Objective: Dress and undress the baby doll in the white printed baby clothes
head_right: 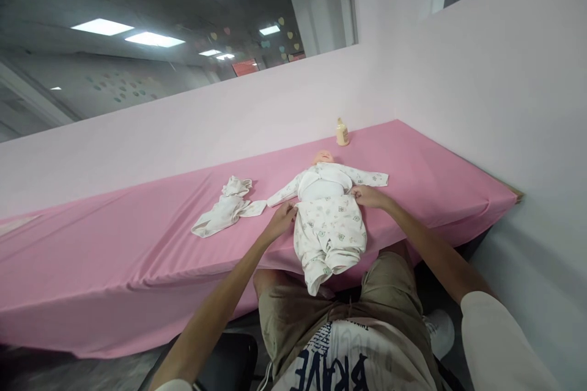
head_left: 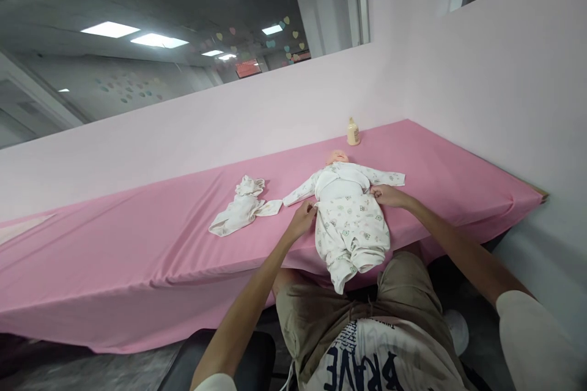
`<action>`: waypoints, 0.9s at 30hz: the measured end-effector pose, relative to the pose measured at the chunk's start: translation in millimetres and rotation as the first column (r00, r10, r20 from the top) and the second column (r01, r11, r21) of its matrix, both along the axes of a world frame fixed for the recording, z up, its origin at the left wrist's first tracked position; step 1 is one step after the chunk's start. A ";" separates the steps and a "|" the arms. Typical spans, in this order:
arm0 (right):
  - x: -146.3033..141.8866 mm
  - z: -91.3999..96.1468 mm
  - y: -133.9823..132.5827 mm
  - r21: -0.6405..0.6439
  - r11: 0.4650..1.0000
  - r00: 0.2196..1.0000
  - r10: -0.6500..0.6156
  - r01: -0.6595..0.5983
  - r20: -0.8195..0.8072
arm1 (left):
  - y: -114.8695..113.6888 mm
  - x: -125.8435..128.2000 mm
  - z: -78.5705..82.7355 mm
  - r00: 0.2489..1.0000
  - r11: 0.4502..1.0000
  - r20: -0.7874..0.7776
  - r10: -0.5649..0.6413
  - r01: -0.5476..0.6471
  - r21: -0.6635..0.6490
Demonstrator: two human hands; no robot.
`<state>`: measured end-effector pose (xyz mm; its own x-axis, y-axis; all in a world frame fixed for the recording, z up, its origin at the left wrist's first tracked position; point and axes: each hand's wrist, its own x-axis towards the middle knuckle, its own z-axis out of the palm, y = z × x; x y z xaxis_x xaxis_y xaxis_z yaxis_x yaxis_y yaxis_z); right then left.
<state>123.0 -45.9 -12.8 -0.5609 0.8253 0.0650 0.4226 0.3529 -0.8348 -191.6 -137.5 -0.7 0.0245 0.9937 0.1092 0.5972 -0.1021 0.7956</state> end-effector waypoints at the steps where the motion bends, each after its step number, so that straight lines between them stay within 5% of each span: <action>1: -1.4 -1.1 0.1 0.017 0.999 0.999 -0.035 0.034 0.010 | 1.6 2.4 -2.1 1.000 1.000 -0.013 0.016 -0.015 0.021; 10: -9.6 -1.3 0.3 0.174 0.959 0.966 -0.242 0.223 0.096 | 5.8 4.6 -12.7 0.989 0.988 -0.128 0.068 -0.049 0.148; 13: -11.7 -0.2 2.9 0.154 0.924 0.930 -0.362 0.349 0.066 | 8.3 -1.6 -16.8 0.964 0.968 -0.225 0.140 -0.085 0.237; 17: -14.3 -0.2 4.7 0.121 0.923 0.919 -0.379 0.366 0.108 | 12.6 -1.5 -20.1 0.947 0.962 -0.272 0.170 -0.099 0.254; 22: -18.9 0.1 9.6 0.133 0.889 0.889 -0.451 0.438 0.085 | 26.3 6.9 -21.5 0.962 0.938 -0.197 0.191 -0.120 0.325; 27: -15.8 -5.5 17.3 0.122 0.934 0.924 -0.352 0.336 0.149 | 31.1 7.7 -25.1 0.995 0.968 -0.030 0.096 -0.086 0.237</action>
<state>107.2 -28.6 -18.3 -0.2531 0.9640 0.0813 0.6608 0.2337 -0.7132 -183.9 -106.4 -25.8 -0.0558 0.9386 0.3403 0.6443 -0.2265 0.7305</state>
